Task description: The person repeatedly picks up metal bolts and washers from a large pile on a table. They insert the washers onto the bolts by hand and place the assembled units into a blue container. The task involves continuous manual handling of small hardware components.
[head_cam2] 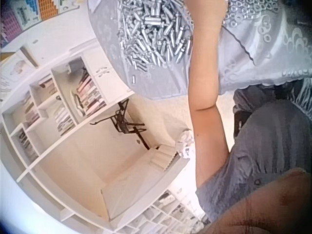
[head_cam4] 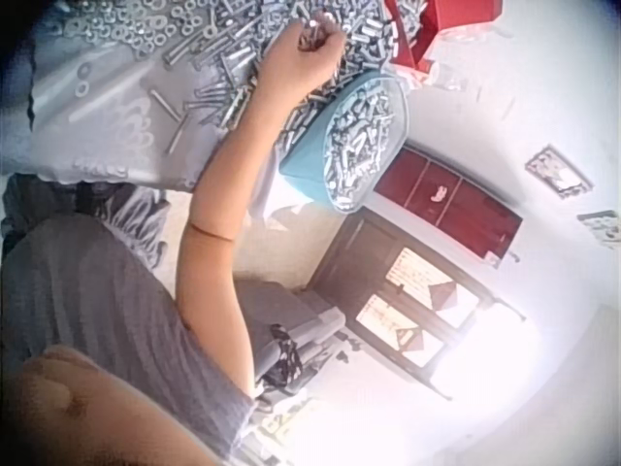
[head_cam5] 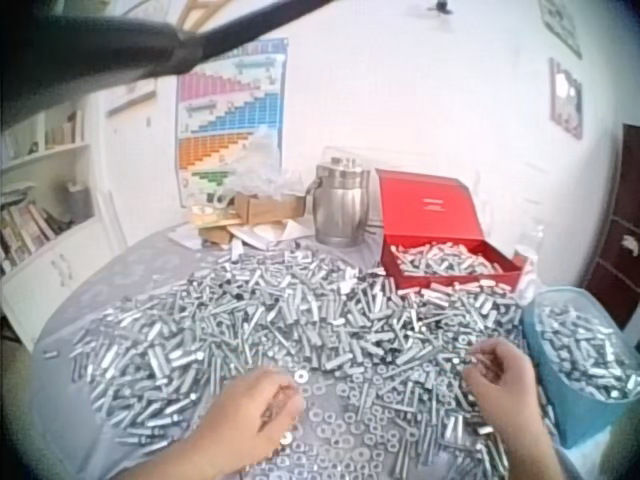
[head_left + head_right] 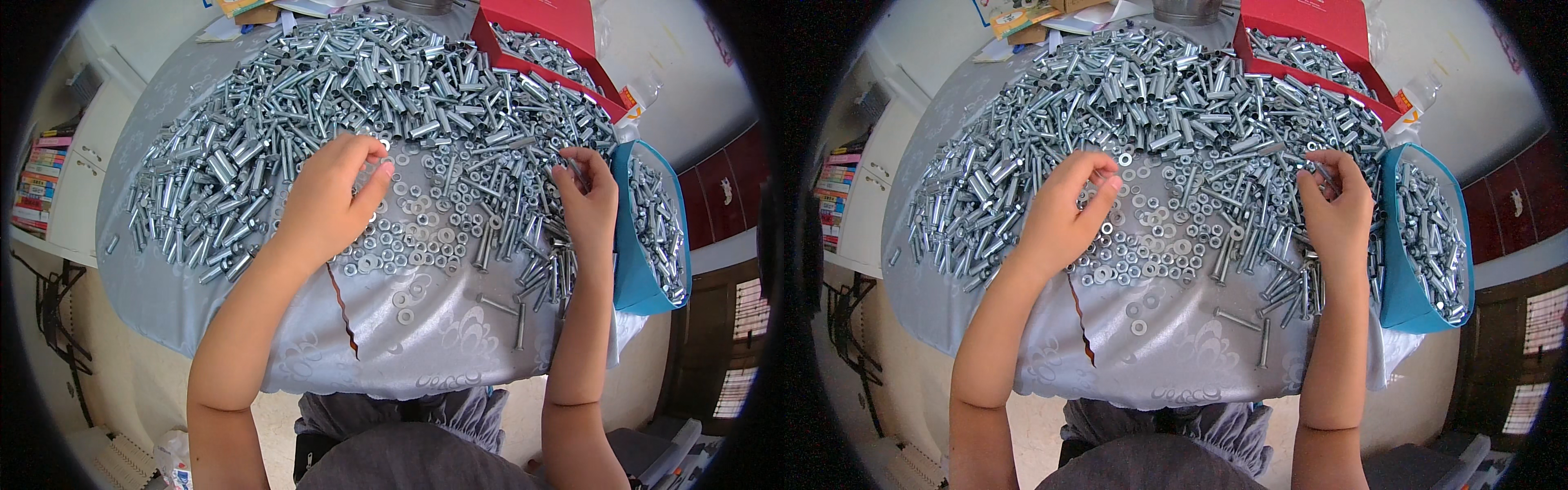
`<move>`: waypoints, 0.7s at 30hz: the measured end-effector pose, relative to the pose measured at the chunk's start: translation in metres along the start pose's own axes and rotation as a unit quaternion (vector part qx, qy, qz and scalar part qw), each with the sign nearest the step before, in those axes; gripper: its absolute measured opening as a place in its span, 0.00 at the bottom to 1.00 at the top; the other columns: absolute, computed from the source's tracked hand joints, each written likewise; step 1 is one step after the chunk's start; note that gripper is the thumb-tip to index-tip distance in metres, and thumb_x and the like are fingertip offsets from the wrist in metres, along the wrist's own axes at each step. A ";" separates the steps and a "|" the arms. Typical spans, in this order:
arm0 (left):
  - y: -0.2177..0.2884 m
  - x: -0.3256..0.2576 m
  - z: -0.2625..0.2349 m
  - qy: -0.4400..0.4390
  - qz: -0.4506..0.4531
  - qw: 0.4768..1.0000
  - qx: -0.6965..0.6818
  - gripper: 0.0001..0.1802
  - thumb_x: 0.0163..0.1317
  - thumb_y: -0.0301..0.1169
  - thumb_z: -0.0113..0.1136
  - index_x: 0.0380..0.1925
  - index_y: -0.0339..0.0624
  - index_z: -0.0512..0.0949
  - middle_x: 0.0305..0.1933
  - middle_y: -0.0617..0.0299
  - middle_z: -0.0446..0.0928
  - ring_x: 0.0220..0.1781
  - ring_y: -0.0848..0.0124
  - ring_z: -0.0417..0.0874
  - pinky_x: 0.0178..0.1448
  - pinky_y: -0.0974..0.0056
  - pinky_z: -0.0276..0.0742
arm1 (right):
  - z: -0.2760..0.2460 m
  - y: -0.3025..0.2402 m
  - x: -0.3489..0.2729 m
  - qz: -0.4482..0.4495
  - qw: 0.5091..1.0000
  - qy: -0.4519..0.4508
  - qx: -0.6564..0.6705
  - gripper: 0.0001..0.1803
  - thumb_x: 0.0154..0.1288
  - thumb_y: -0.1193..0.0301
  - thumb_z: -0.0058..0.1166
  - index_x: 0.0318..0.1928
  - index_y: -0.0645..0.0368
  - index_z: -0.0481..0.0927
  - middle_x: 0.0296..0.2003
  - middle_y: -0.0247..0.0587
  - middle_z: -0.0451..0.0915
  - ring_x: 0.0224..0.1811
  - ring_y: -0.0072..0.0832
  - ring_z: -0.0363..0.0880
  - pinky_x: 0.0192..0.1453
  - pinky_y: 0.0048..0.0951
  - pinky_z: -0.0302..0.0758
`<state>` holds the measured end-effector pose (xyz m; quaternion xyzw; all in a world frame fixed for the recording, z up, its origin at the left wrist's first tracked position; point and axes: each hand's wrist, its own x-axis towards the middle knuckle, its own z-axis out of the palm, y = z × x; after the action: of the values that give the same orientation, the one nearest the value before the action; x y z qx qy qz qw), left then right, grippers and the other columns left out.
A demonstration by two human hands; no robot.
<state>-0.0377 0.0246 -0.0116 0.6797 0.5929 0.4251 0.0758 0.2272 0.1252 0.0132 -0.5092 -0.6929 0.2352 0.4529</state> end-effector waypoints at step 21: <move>0.010 0.033 0.012 -0.043 0.068 0.983 0.166 0.11 0.53 0.32 0.55 0.36 0.40 0.72 0.39 0.55 0.74 0.46 0.56 0.72 0.51 0.57 0.66 | 0.019 -0.012 -0.017 -0.113 0.977 -0.176 -0.044 0.09 0.49 0.77 0.55 0.34 0.64 0.77 0.30 0.46 0.77 0.35 0.37 0.76 0.42 0.31 0.71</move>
<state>-0.0239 0.0558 0.0032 0.7392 0.6039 0.2950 -0.0418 0.2062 0.1076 0.0065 -0.3982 -0.8245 0.2378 0.3242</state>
